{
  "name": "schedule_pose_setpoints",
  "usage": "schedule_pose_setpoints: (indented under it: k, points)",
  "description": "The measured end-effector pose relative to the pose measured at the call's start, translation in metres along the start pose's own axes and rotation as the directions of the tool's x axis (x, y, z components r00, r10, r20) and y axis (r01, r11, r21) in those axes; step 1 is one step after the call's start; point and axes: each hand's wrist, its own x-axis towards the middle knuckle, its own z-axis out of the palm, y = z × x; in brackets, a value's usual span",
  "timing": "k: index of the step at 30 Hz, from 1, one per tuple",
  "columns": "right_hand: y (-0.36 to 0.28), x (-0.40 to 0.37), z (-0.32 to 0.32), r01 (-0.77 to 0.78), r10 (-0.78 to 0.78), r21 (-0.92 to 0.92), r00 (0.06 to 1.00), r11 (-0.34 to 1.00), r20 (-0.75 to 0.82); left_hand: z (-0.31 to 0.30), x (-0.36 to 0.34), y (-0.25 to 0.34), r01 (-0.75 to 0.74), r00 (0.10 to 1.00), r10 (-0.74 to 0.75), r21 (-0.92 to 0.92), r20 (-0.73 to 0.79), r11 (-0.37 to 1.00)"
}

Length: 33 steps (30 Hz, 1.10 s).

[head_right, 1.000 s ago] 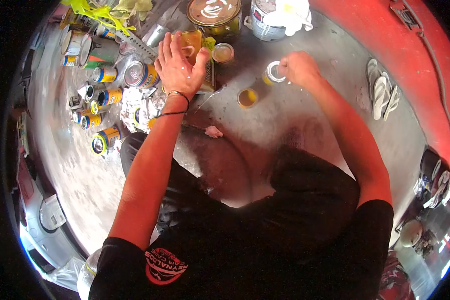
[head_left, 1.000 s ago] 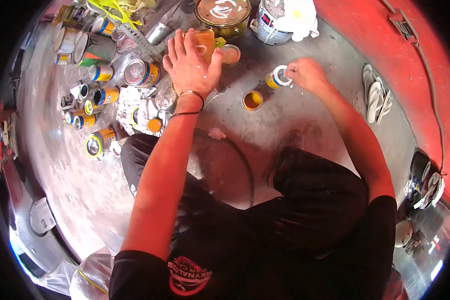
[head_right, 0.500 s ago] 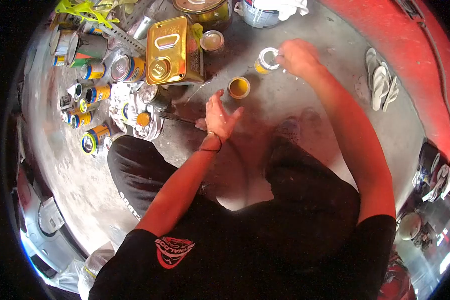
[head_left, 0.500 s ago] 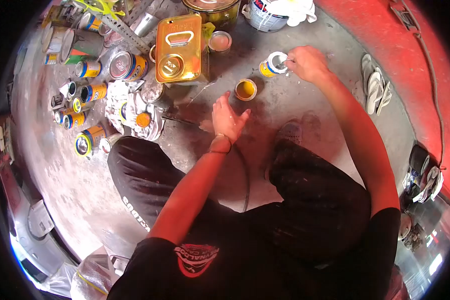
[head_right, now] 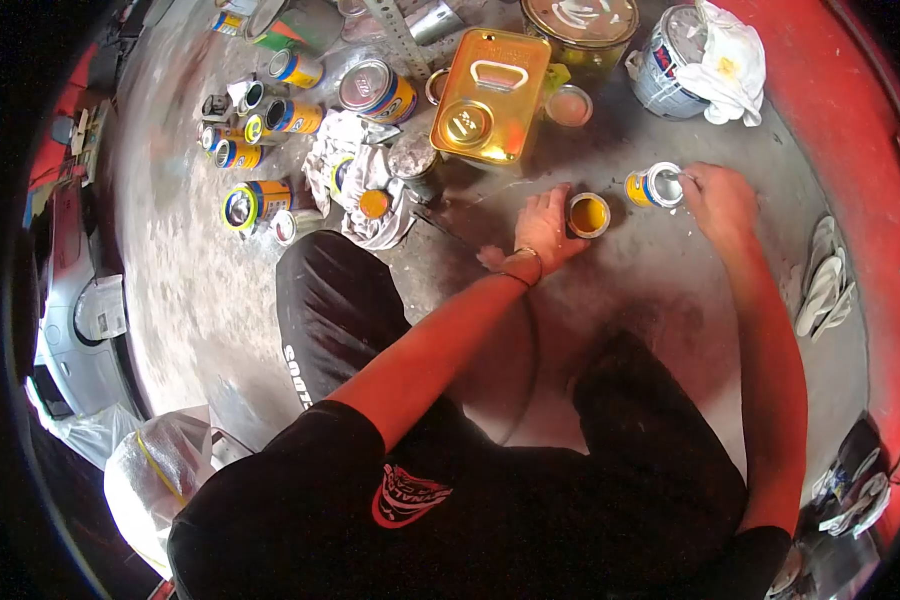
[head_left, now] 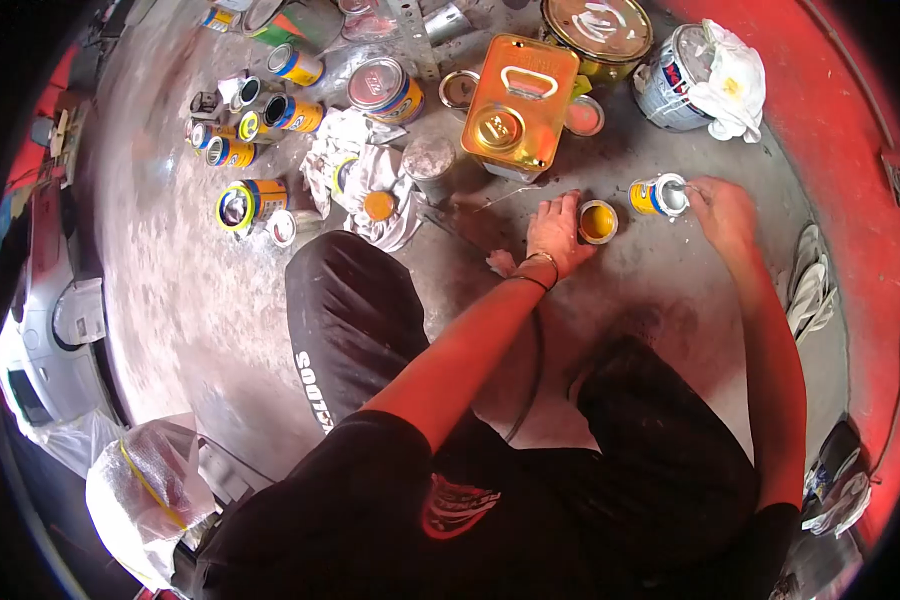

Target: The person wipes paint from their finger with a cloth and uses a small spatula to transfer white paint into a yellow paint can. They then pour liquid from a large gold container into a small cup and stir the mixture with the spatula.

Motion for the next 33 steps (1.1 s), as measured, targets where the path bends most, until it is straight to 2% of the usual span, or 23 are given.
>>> schedule_pose_setpoints:
  k: [3, 6, 8, 9, 11, 12, 13, 14, 15, 17, 18, 20, 21, 23, 24, 26, 27, 29, 30, 32, 33]
  points:
    - [-0.002, -0.004, 0.0, -0.062, 0.063, -0.013, 0.979, 0.998, 0.194, 0.009, 0.004, 0.001, 0.001, 0.999, -0.002, -0.036, -0.033, 0.999]
    - [-0.014, -0.01, -0.004, -0.097, 0.096, -0.004, 0.98, 0.995, 0.175, 0.005, -0.008, -0.001, -0.001, 1.0, 0.001, -0.017, -0.031, 1.0]
    - [-0.005, -0.009, -0.001, 0.027, -0.027, -0.034, 1.0, 0.999, 0.014, -0.002, -0.021, -0.003, -0.035, 0.998, 0.037, 0.041, -0.049, 0.999]
    - [-0.001, -0.011, 0.002, 0.086, -0.09, -0.057, 0.994, 0.995, -0.062, -0.007, -0.033, -0.003, -0.018, 1.0, 0.018, 0.087, 0.001, 0.996]
    - [-0.003, -0.008, 0.002, 0.084, -0.074, -0.14, 0.994, 0.987, 0.077, -0.025, -0.058, -0.001, 0.003, 0.996, -0.019, 0.18, 0.09, 0.984]
    - [-0.002, -0.009, 0.0, 0.08, -0.053, -0.187, 0.988, 0.979, 0.145, -0.036, -0.075, 0.001, -0.082, 0.974, 0.013, 0.297, 0.227, 0.951]
    - [-0.004, -0.008, 0.0, 0.047, -0.022, -0.148, 0.985, 0.988, 0.171, -0.049, -0.091, 0.002, -0.184, 0.931, 0.03, 0.395, 0.364, 0.9]
    - [-0.008, -0.006, 0.0, 0.01, 0.012, -0.109, 0.98, 0.994, 0.199, -0.074, -0.101, 0.009, -0.267, 0.824, 0.044, 0.318, 0.564, 0.91]
    - [-0.013, -0.003, 0.0, -0.033, 0.048, -0.068, 0.973, 0.997, 0.225, -0.095, -0.11, 0.013, -0.335, 0.673, 0.062, 0.229, 0.737, 0.914]
    - [-0.019, -0.002, -0.002, -0.064, 0.077, -0.107, 0.989, 0.992, 0.124, -0.07, -0.149, -0.022, -0.509, 0.659, 0.292, 0.124, 0.693, 0.852]
    - [-0.019, -0.003, -0.005, -0.078, 0.088, -0.129, 0.993, 0.989, 0.078, -0.083, -0.151, -0.022, -0.528, 0.627, 0.315, 0.091, 0.713, 0.844]
    - [-0.017, -0.003, -0.009, -0.07, 0.102, -0.206, 0.984, 0.976, 0.145, -0.106, -0.156, -0.013, -0.545, 0.571, 0.352, 0.022, 0.741, 0.838]
    - [-0.019, -0.001, -0.008, -0.053, 0.098, -0.238, 0.978, 0.97, 0.185, -0.099, -0.155, -0.013, -0.58, 0.563, 0.33, 0.078, 0.757, 0.811]
    - [-0.016, 0.0, -0.008, -0.054, 0.075, -0.302, 0.996, 0.952, 0.057, -0.078, -0.147, -0.011, -0.638, 0.555, 0.281, 0.184, 0.783, 0.748]
    - [-0.019, -0.001, -0.007, -0.051, 0.055, -0.336, 0.998, 0.94, 0.005, -0.079, -0.149, -0.001, -0.639, 0.591, 0.395, 0.11, 0.703, 0.761]
    - [-0.052, -0.003, -0.035, -0.01, 0.0, -0.269, 0.999, 0.963, -0.038, -0.108, -0.145, 0.038, -0.664, 0.645, 0.6, -0.042, 0.474, 0.747]
    - [-0.066, -0.006, -0.049, 0.004, -0.02, -0.247, 0.998, 0.969, -0.059, -0.126, -0.141, 0.056, -0.662, 0.585, 0.65, -0.177, 0.484, 0.728]
    - [-0.062, -0.023, -0.031, 0.124, -0.096, -0.207, 0.986, 0.971, 0.138, -0.172, -0.131, 0.085, -0.632, 0.442, 0.751, -0.423, 0.491, 0.649]
    - [-0.06, -0.035, -0.015, 0.17, -0.129, -0.169, 0.965, 0.971, 0.226, -0.191, -0.129, 0.097, -0.623, 0.451, 0.762, -0.447, 0.466, 0.642]
    - [-0.078, -0.056, 0.016, 0.126, -0.022, -0.268, 0.932, 0.955, 0.361, -0.216, -0.121, 0.121, -0.603, 0.487, 0.773, -0.484, 0.407, 0.635]
    - [-0.087, -0.064, 0.033, 0.016, 0.064, -0.222, 0.936, 0.975, 0.345, -0.219, -0.113, 0.127, -0.68, 0.43, 0.805, -0.441, 0.408, 0.586]
